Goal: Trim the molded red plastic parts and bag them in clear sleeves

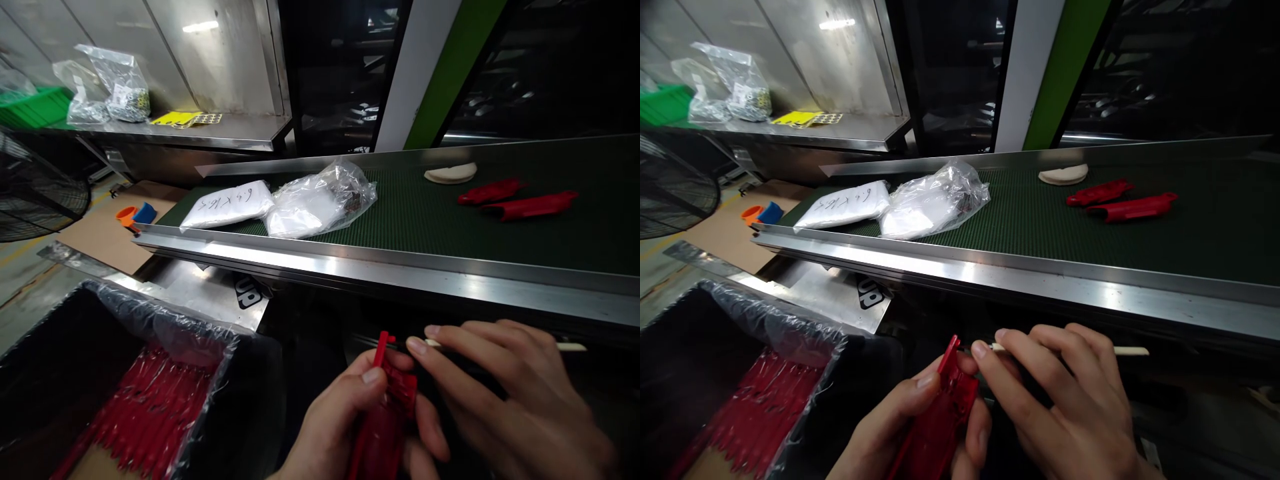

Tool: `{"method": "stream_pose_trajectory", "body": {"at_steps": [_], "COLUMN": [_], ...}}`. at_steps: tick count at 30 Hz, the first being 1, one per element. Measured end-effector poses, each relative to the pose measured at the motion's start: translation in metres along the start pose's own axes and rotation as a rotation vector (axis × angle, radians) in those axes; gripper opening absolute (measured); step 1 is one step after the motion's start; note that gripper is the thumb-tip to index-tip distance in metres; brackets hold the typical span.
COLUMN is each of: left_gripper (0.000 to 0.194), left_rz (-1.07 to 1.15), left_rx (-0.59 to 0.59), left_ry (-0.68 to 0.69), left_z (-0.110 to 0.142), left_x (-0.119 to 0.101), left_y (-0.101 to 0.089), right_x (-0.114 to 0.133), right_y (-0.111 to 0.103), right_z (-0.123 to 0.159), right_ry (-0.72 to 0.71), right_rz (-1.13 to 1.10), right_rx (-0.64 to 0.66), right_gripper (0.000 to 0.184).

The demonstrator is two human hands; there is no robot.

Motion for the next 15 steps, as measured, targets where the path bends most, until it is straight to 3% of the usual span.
{"method": "stream_pose_trajectory", "body": {"at_steps": [6,11,15], "left_gripper": [0.027,0.029,0.029], "left_rz": [-0.019,-0.067,-0.133], "left_rx": [-0.239,-0.357,-0.506], "left_ry": [-0.159,-0.14,0.102], "left_z": [0.015,0.015,0.004], "left_x": [0.016,-0.003,-0.046], "left_y": [-0.012,-0.005,-0.013], "right_x": [-0.017,-0.018,0.02], "right_y": [-0.022,-0.009,0.0], "right_z": [-0.011,-0.008,-0.002], "right_ry": [0.103,0.258,0.098], "right_rz": [0.058,-0.189,-0.334], "right_rx": [-0.193,-0.049,0.075], "right_gripper": [0.056,0.035,0.042]}}
Point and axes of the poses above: each hand's wrist, its own z-axis away from the middle knuckle, its own y-axis out of the palm, x = y × z, the point moved 8 cm from there along -z, towards the middle knuckle, and after that the axes turned 1 degree about -x, right-handed, at the moved point
